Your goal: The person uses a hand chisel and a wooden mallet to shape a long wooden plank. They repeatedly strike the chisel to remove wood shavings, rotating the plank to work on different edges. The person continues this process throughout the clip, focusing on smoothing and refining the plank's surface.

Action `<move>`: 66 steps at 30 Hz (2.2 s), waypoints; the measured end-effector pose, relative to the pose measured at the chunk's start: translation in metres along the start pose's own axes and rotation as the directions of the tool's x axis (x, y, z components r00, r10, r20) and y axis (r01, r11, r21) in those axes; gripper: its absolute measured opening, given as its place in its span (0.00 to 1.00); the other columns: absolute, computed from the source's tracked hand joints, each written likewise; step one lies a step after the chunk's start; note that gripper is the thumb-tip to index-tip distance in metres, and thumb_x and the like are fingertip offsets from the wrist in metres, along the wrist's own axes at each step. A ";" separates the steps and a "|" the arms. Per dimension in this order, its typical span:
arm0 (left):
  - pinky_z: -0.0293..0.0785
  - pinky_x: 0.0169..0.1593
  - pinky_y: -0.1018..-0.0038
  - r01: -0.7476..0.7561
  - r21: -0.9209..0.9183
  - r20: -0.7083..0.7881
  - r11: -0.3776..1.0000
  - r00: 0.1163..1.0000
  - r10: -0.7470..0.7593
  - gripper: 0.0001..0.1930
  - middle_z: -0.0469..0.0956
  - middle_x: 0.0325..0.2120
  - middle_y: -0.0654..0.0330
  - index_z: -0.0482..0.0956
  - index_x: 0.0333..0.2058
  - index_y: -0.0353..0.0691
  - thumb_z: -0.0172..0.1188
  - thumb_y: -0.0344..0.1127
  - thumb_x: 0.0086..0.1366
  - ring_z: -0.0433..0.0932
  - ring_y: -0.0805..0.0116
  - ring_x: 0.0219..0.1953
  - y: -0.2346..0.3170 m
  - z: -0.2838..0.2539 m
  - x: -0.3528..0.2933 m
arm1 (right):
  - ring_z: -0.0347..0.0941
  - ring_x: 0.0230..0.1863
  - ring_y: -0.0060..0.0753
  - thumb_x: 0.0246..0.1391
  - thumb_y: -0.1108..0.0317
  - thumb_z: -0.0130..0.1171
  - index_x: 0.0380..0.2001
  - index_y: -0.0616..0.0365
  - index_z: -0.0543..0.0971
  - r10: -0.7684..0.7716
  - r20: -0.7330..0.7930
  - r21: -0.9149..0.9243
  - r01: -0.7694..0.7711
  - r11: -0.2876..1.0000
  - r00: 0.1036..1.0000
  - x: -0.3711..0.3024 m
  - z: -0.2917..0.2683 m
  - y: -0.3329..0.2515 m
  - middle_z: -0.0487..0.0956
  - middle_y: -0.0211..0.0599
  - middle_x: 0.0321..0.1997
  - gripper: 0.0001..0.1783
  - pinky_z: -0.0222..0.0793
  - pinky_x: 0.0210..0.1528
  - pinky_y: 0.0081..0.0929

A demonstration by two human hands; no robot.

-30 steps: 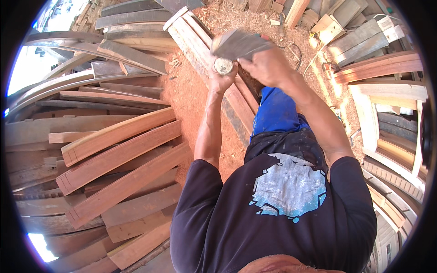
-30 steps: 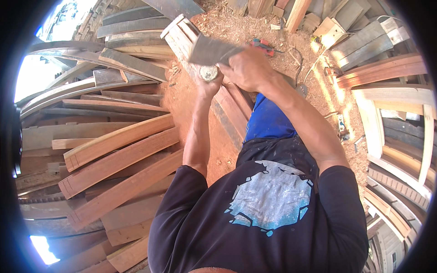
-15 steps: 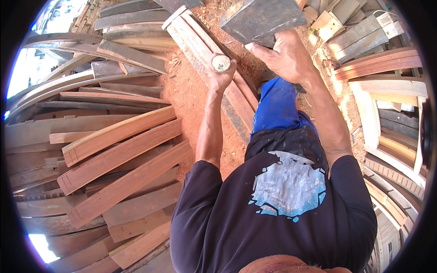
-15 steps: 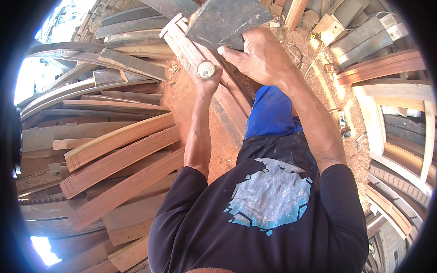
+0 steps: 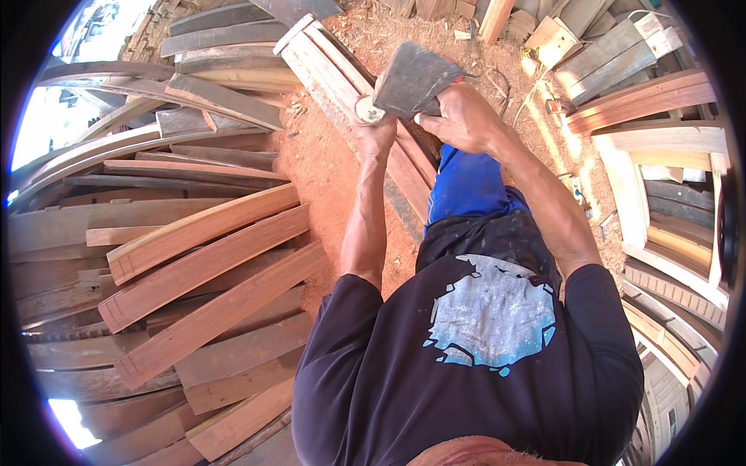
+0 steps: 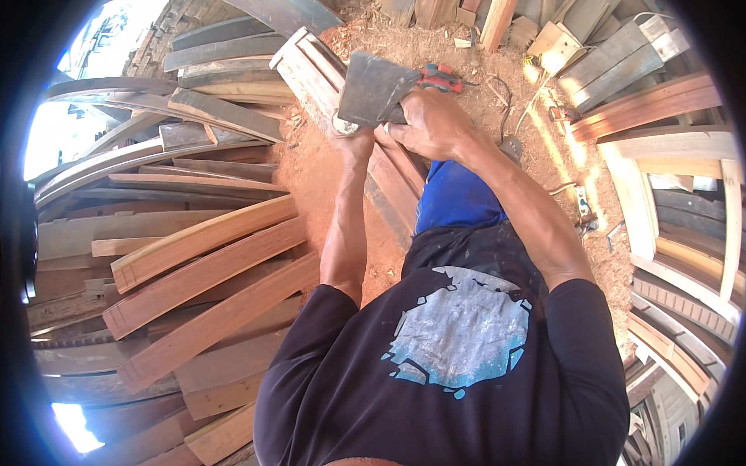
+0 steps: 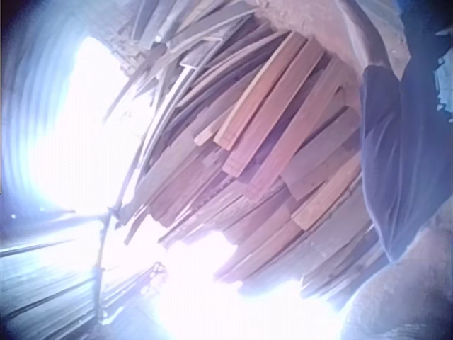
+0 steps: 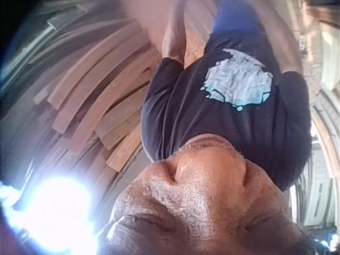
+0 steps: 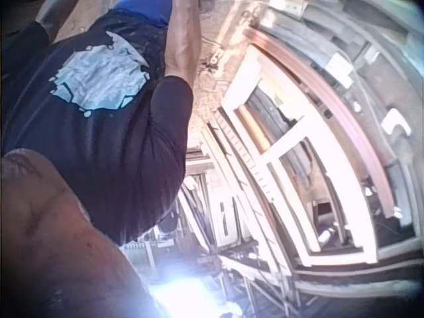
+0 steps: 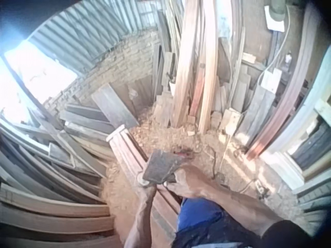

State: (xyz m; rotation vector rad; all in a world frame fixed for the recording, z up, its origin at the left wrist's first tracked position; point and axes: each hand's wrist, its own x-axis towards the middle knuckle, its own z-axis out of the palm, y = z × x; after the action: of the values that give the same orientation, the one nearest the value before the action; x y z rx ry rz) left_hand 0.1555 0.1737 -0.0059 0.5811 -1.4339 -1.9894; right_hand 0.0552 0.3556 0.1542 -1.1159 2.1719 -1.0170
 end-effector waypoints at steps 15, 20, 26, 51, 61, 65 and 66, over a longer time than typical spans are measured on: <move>0.81 0.48 0.71 -0.003 0.342 0.217 0.940 0.973 -0.076 0.21 0.82 0.46 0.60 0.78 0.49 0.37 0.70 0.21 0.56 0.81 0.72 0.47 0.014 0.012 -0.034 | 0.79 0.33 0.59 0.54 0.60 0.66 0.33 0.65 0.82 0.023 0.104 -0.417 0.022 0.909 0.994 0.001 0.020 0.018 0.82 0.54 0.31 0.16 0.76 0.42 0.52; 0.78 0.45 0.75 -0.089 0.405 0.026 0.910 0.996 0.086 0.19 0.81 0.35 0.63 0.74 0.44 0.37 0.73 0.25 0.58 0.79 0.75 0.40 0.000 0.006 -0.025 | 0.79 0.38 0.60 0.54 0.61 0.66 0.38 0.63 0.82 -0.103 -0.114 -0.067 0.095 0.993 0.988 -0.022 -0.006 0.001 0.82 0.57 0.35 0.15 0.74 0.45 0.51; 0.75 0.38 0.74 -0.148 0.617 0.126 0.773 0.988 0.088 0.16 0.76 0.29 0.64 0.74 0.38 0.38 0.74 0.30 0.58 0.74 0.74 0.33 0.003 -0.004 -0.038 | 0.81 0.37 0.56 0.58 0.59 0.64 0.44 0.63 0.82 -0.055 -0.201 -0.100 0.036 0.994 0.978 -0.027 -0.038 -0.026 0.84 0.54 0.34 0.18 0.77 0.44 0.47; 0.81 0.48 0.69 -0.205 0.523 0.250 0.827 0.965 0.081 0.23 0.83 0.40 0.62 0.79 0.47 0.41 0.77 0.33 0.53 0.82 0.71 0.42 0.007 0.002 -0.075 | 0.80 0.39 0.65 0.58 0.50 0.61 0.30 0.66 0.86 0.002 0.092 -0.483 0.043 0.875 0.996 -0.029 0.037 0.022 0.82 0.61 0.34 0.25 0.75 0.46 0.51; 0.78 0.56 0.71 -0.228 0.430 0.338 0.874 0.938 0.078 0.31 0.84 0.48 0.58 0.76 0.58 0.39 0.75 0.35 0.56 0.81 0.72 0.49 0.029 0.007 -0.088 | 0.80 0.53 0.46 0.51 0.72 0.65 0.49 0.67 0.81 -0.072 0.120 0.072 0.064 0.995 0.990 -0.032 0.026 0.002 0.84 0.51 0.49 0.21 0.71 0.59 0.37; 0.80 0.44 0.68 -0.189 0.376 0.194 0.907 0.973 0.122 0.19 0.83 0.34 0.59 0.79 0.43 0.40 0.76 0.33 0.53 0.82 0.70 0.39 0.028 0.016 -0.088 | 0.79 0.50 0.42 0.51 0.74 0.65 0.49 0.67 0.81 -0.083 0.072 0.148 0.071 0.986 0.994 -0.035 0.023 -0.008 0.84 0.46 0.48 0.20 0.70 0.59 0.37; 0.79 0.42 0.67 -0.156 0.388 0.157 0.908 0.982 0.102 0.18 0.82 0.32 0.59 0.79 0.41 0.41 0.76 0.33 0.53 0.82 0.70 0.38 0.030 0.018 -0.086 | 0.79 0.50 0.41 0.51 0.75 0.65 0.48 0.67 0.81 -0.075 0.057 0.176 0.064 0.982 0.996 -0.037 0.020 -0.010 0.84 0.46 0.47 0.19 0.70 0.59 0.36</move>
State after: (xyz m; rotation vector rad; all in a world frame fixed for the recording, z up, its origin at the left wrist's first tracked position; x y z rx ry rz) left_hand 0.2123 0.2392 0.0278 0.5136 -1.9327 -1.6643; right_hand 0.0942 0.3751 0.1529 -1.1322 1.9647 -1.1614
